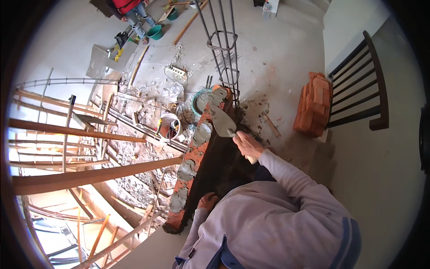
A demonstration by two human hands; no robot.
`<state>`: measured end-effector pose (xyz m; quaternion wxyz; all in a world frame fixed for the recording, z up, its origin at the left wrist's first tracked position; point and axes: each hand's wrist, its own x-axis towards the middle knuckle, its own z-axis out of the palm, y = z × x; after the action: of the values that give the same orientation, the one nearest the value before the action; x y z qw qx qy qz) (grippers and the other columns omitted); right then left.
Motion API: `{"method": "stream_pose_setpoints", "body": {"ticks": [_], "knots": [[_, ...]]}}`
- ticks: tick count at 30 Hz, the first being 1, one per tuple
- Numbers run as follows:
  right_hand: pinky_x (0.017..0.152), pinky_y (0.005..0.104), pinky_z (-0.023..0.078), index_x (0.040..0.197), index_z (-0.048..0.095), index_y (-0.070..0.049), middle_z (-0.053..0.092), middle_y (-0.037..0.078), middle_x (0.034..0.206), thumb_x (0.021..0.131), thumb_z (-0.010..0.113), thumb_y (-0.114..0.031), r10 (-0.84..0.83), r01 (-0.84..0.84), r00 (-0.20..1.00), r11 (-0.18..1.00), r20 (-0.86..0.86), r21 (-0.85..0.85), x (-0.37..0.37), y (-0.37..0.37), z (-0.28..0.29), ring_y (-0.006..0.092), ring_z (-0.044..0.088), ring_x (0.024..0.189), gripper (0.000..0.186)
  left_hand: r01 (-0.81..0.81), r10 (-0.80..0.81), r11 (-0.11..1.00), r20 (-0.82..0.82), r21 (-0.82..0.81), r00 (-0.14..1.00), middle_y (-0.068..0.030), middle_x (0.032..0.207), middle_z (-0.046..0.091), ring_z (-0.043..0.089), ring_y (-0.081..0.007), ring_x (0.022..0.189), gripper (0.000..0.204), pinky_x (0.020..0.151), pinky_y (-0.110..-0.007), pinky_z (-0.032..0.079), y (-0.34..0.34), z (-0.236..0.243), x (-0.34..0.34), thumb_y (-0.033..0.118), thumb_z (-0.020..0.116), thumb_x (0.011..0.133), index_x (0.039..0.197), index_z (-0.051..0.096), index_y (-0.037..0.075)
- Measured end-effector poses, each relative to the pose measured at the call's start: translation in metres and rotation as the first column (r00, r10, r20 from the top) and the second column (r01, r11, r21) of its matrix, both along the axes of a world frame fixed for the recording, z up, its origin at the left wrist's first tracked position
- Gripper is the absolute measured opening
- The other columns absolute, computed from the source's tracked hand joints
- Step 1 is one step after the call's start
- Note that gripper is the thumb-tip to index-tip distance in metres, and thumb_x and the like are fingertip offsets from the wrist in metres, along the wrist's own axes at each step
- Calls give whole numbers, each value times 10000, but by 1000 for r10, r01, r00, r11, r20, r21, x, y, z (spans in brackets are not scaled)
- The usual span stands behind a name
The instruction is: The person builds a brick wall by applying mortar to the top of the existing bricks using a trowel and then placing new bricks on top of the mortar, pressing them down by hand.
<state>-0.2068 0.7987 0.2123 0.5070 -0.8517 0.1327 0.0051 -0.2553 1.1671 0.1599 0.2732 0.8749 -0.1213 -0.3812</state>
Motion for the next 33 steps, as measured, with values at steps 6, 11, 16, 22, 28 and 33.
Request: {"method": "stream_pose_setpoints", "body": {"ticks": [6, 11, 16, 22, 28, 33], "knots": [[448, 328, 458, 917, 488, -109, 489, 20, 671, 947, 493, -428, -302, 438, 873, 142, -383, 888, -1, 6, 23, 159, 527, 515, 320, 40, -43, 999, -105, -34, 994, -174, 1101, 666, 648, -300, 1011, 475, 898, -378, 499, -10, 1, -2, 408, 664, 804, 1148, 659, 80], [478, 350, 457, 890, 487, -115, 483, 22, 667, 967, 413, -453, -145, 516, 840, -83, -522, 853, 19, 35, 10, 165, 506, 532, 354, 78, -76, 997, -90, 12, 993, -176, 1107, 664, 644, -297, 1025, 461, 902, -377, 495, -35, 13, 6, 390, 652, 816, 1147, 657, 69], [469, 319, 442, 977, 506, -82, 488, 26, 695, 971, 432, -404, 173, 546, 814, 100, -555, 832, -79, 25, 23, 157, 516, 544, 330, -79, 78, 997, -77, -10, 994, -176, 1130, 658, 617, -311, 1082, 463, 940, -380, 466, -24, 15, -24, 399, 626, 845, 1182, 641, 82], [449, 325, 527, 1180, 437, -44, 571, 116, 890, 873, 628, -247, 55, 274, 679, 906, -732, 322, -147, -77, -54, 171, 597, 558, 415, -105, 162, 986, -595, 130, 787, -208, 1427, 430, 385, -304, 1350, 797, 1104, -350, 305, -36, -32, -135, 616, 504, 873, 1386, 437, 9], [902, 443, 462, 1156, 532, 23, 601, 245, 1109, 829, 506, -131, 268, -475, 624, 876, -734, -84, -184, -142, -237, 398, 561, 1067, 363, -9, 228, 946, -647, 324, 727, -226, 1558, 93, 213, -389, 1414, 1094, 1146, -407, 226, -166, -62, -251, 761, 517, 759, 1515, 107, 85], [926, 410, 471, 1161, 579, -10, 620, 193, 1125, 831, 548, -138, 451, -829, 350, 557, -821, -47, -137, -109, -296, 343, 558, 1116, 356, -81, 333, 882, -494, 464, 803, -226, 1563, 20, 205, -465, 1393, 1048, 1135, -504, 224, -214, -106, -273, 727, 581, 732, 1524, 129, 210]]}}
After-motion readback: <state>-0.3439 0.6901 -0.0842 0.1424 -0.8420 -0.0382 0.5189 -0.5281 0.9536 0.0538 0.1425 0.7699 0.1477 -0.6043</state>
